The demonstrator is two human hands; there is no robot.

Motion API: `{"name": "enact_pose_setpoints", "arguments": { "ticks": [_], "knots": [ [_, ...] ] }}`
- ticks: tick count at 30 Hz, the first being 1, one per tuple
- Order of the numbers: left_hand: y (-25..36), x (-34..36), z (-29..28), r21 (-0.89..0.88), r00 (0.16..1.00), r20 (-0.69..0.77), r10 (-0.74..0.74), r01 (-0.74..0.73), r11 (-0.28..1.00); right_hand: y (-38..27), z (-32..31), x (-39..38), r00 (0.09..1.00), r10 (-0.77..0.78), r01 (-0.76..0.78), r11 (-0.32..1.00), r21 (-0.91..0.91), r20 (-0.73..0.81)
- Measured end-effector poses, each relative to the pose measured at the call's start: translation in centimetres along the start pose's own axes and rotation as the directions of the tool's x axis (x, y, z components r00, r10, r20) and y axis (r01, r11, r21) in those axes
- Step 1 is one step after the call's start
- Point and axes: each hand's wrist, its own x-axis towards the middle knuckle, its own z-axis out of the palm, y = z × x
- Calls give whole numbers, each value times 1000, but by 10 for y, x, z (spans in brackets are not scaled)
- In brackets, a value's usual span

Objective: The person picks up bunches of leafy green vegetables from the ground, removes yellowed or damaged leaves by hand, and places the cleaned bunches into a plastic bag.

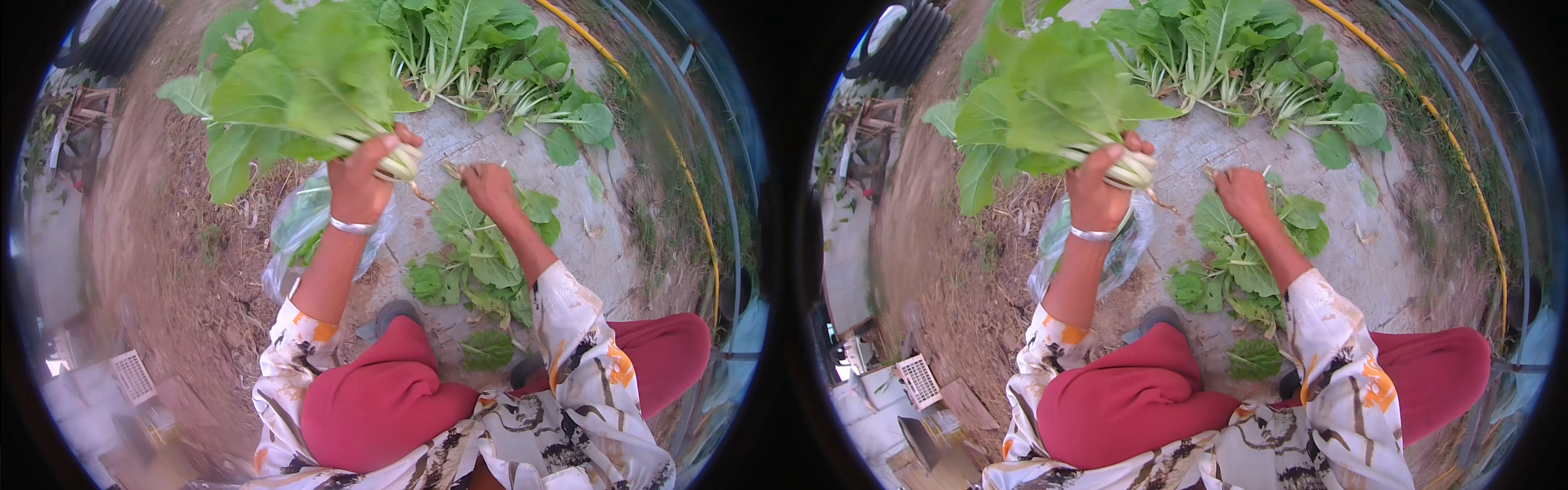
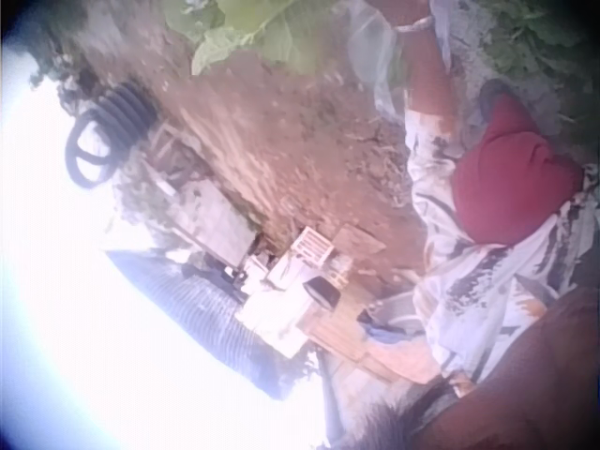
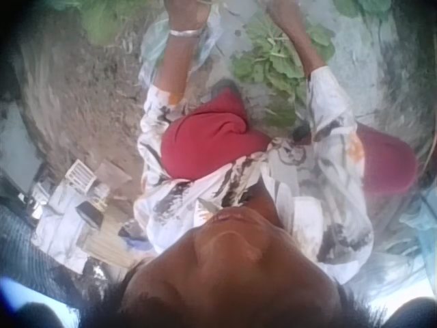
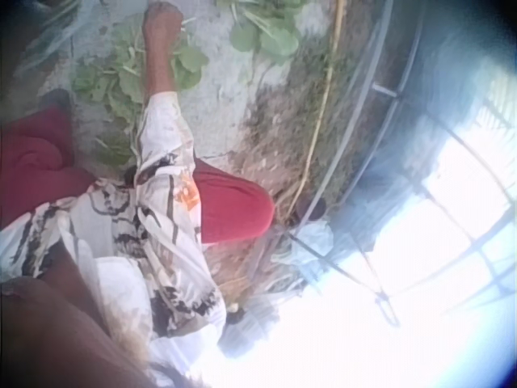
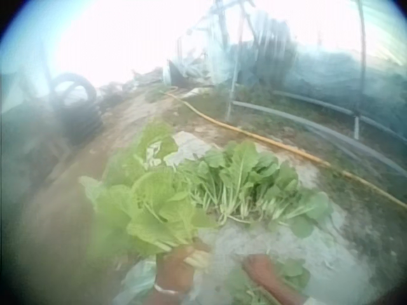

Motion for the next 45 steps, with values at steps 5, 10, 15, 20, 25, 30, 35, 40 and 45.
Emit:
{"name": "enact_pose_setpoints", "arguments": {
  "ticks": [5,10,15,20,25,30,35,40,45],
  "knots": [
    [6,9,-30,-426,994,-74,-78,39,904,-11,-17,-20,951,-272,264,962,-68,-146],
    [-3,9,-27,-496,974,-191,-121,11,868,-68,-43,-35,842,-496,522,848,92,-212],
    [-7,5,-8,-421,949,-281,-142,11,907,-109,-33,-57,956,-288,226,846,483,58],
    [-8,3,-2,-457,936,-309,-169,9,889,-120,-11,-63,917,-361,398,847,352,-169],
    [0,3,-12,-616,950,-123,-287,154,772,-124,-17,-67,788,-562,613,755,234,-250],
    [10,2,-13,-700,916,45,-399,313,642,-119,-28,-56,540,-810,839,540,65,-230],
    [11,0,-10,-717,880,122,-459,398,572,-118,-48,-47,381,-920,919,387,-68,-93],
    [6,0,-9,-735,849,168,-500,446,511,-116,-60,-40,254,-966,964,250,-86,43],
    [5,2,-12,-735,761,341,-552,582,348,-113,-68,-31,89,-987,986,68,-152,135]
  ]
}}
